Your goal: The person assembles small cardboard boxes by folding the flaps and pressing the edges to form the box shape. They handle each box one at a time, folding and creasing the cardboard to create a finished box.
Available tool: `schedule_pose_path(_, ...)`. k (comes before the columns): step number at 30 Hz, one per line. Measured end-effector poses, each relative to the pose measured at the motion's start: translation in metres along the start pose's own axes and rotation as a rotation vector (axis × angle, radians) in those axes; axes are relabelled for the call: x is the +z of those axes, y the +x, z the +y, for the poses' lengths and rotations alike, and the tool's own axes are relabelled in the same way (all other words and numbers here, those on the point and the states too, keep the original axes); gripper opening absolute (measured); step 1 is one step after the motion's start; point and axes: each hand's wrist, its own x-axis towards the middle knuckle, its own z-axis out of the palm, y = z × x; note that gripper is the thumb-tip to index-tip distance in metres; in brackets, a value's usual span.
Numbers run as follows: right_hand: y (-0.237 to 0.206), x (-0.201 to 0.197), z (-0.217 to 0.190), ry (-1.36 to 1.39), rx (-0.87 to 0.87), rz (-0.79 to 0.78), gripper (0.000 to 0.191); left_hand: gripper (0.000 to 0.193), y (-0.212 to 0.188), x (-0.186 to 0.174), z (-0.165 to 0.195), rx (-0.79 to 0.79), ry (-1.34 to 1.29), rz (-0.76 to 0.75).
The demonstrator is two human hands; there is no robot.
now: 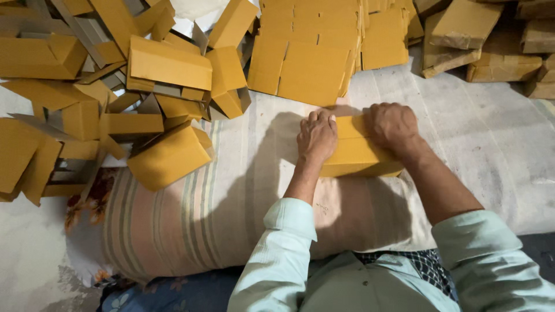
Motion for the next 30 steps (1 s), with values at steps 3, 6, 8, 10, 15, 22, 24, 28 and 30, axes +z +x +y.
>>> schedule_pose_path(3, -0.012, 0.0, 0.003, -0.069, 0.103, -0.023, 0.038, 0.037, 0.0, -0.002, 0.005, -0.057, 0.015, -0.062)
schedule_pose_path(6, -0.006, -0.006, -0.014, -0.389, 0.02, 0.005, 0.035, 0.038, 0.001, -0.005, 0.006, -0.077, 0.014, -0.104)
schedule_pose_path(8, 0.004, -0.015, -0.03, -0.425, -0.047, -0.017, 0.033, 0.038, 0.002, -0.005, 0.004, -0.064, -0.019, -0.077)
schedule_pose_path(10, 0.01, -0.021, -0.054, -0.189, -0.059, -0.128, 0.034, 0.038, 0.001, -0.004, 0.002, -0.066, -0.046, -0.067)
schedule_pose_path(15, 0.025, -0.026, -0.081, 0.072, 0.047, -0.258, 0.031, 0.037, 0.004, -0.005, -0.008, -0.138, -0.113, -0.061)
schedule_pose_path(22, 0.024, -0.008, -0.037, 0.007, -0.003, -0.185, 0.029, 0.037, 0.004, -0.007, -0.004, -0.103, -0.049, -0.053)
schedule_pose_path(24, 0.012, -0.005, -0.022, -0.055, -0.002, -0.133, 0.029, 0.037, 0.003, -0.009, -0.003, -0.109, -0.057, -0.074)
schedule_pose_path(28, -0.01, -0.006, -0.003, 0.07, 0.144, -0.147, 0.035, 0.036, 0.002, -0.01, 0.0, -0.115, -0.042, -0.084)
schedule_pose_path(30, -0.017, -0.008, -0.001, 0.242, 0.326, -0.191, 0.045, 0.037, 0.002, -0.009, 0.001, -0.115, -0.039, -0.104)
